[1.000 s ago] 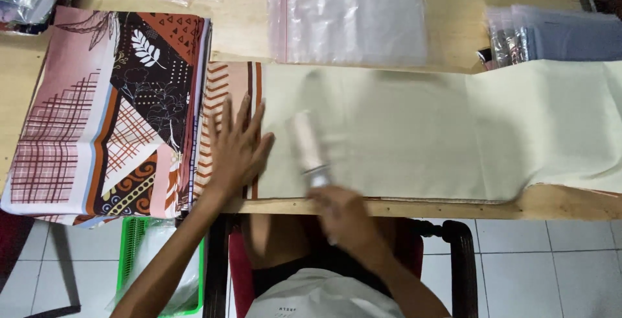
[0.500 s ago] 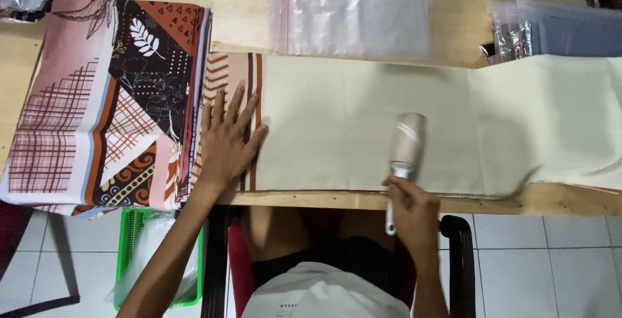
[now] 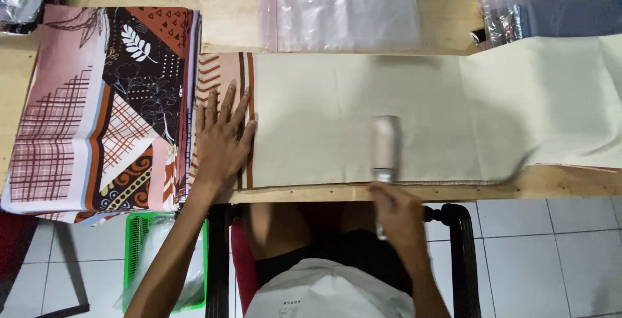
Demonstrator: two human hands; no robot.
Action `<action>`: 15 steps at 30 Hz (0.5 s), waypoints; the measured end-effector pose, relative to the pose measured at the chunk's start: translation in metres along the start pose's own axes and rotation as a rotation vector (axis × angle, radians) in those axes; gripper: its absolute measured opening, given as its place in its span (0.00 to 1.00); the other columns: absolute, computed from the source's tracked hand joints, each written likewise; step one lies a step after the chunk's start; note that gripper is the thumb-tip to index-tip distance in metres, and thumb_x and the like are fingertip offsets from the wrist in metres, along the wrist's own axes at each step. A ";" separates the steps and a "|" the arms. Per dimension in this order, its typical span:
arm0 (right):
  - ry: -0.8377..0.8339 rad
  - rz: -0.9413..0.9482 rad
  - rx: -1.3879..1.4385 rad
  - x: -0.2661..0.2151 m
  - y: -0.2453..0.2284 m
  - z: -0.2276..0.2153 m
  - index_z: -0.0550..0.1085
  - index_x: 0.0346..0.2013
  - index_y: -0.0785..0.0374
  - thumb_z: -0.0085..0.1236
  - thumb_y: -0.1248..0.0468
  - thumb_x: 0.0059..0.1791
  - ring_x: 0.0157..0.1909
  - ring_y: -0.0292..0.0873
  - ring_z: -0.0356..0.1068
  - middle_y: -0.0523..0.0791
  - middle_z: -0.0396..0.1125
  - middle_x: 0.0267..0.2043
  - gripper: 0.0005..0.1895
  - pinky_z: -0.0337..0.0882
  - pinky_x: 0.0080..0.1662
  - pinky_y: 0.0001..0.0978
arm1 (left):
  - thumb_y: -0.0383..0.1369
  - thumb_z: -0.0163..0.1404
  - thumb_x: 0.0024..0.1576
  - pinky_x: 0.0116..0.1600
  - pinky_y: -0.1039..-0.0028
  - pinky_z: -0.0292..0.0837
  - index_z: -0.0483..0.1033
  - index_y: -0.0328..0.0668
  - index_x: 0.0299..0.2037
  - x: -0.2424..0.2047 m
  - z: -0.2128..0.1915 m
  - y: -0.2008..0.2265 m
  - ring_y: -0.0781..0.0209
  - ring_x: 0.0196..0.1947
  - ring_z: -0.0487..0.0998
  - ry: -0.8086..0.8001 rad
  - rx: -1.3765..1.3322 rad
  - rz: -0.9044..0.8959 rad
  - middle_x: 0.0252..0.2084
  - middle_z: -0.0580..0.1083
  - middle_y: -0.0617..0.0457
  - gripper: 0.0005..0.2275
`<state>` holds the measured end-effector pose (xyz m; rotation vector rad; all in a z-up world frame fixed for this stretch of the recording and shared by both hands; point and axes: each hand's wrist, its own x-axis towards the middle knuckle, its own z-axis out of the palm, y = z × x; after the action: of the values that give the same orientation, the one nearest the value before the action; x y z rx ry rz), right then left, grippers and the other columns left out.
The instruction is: The person smooths a patterned cloth on a table using a lint roller, then folds the cloth. They place the folded cloth into a clear plastic bag, seal it, and then repeat the process with another cloth.
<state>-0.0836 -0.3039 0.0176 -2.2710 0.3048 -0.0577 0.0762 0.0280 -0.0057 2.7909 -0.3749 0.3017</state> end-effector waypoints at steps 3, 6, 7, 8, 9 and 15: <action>0.089 0.191 -0.020 -0.004 0.011 -0.032 0.85 0.40 0.56 0.58 0.66 0.51 0.26 0.36 0.71 0.42 0.80 0.43 0.09 0.73 0.31 0.29 | 0.51 0.31 0.68 0.77 0.56 0.30 0.56 0.58 0.76 -0.001 -0.002 0.003 0.46 0.79 0.45 -0.004 0.028 -0.004 0.80 0.48 0.59 0.26; 0.173 0.102 -0.105 -0.011 0.015 -0.043 0.84 0.40 0.57 0.54 0.65 0.53 0.19 0.32 0.55 0.37 0.76 0.30 0.10 0.57 0.27 0.28 | 0.51 0.30 0.68 0.77 0.57 0.27 0.53 0.59 0.77 0.000 -0.002 0.003 0.48 0.79 0.42 -0.038 0.028 -0.021 0.80 0.46 0.60 0.26; 0.173 0.104 -0.102 -0.014 0.010 -0.032 0.84 0.40 0.57 0.54 0.65 0.53 0.19 0.32 0.55 0.37 0.76 0.30 0.10 0.57 0.27 0.28 | 0.51 0.30 0.68 0.77 0.57 0.27 0.53 0.59 0.77 0.000 -0.004 0.005 0.48 0.79 0.42 -0.039 0.030 -0.019 0.80 0.46 0.60 0.26; 0.141 0.049 -0.012 -0.015 0.005 -0.020 0.84 0.40 0.57 0.56 0.67 0.52 0.31 0.35 0.66 0.39 0.78 0.36 0.09 0.67 0.37 0.29 | 0.51 0.30 0.68 0.77 0.57 0.28 0.55 0.58 0.76 0.000 -0.006 0.006 0.48 0.79 0.43 -0.027 0.023 -0.015 0.80 0.47 0.59 0.26; 0.111 -0.006 0.078 -0.017 0.000 -0.009 0.83 0.39 0.57 0.58 0.69 0.50 0.43 0.39 0.78 0.42 0.80 0.42 0.08 0.76 0.47 0.30 | 0.51 0.30 0.68 0.77 0.56 0.29 0.56 0.56 0.76 0.000 -0.007 0.007 0.47 0.79 0.44 -0.016 0.017 -0.009 0.80 0.49 0.57 0.26; -0.198 -0.217 0.143 -0.023 -0.026 0.044 0.81 0.36 0.54 0.56 0.71 0.47 0.34 0.38 0.77 0.41 0.79 0.37 0.10 0.72 0.38 0.28 | 0.52 0.28 0.67 0.77 0.55 0.27 0.48 0.62 0.77 0.001 -0.015 0.011 0.48 0.79 0.39 -0.092 -0.035 -0.037 0.80 0.45 0.60 0.27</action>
<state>-0.0949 -0.2494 0.0097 -2.1390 -0.0498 0.0327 0.0716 0.0228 0.0115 2.7806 -0.3461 0.1579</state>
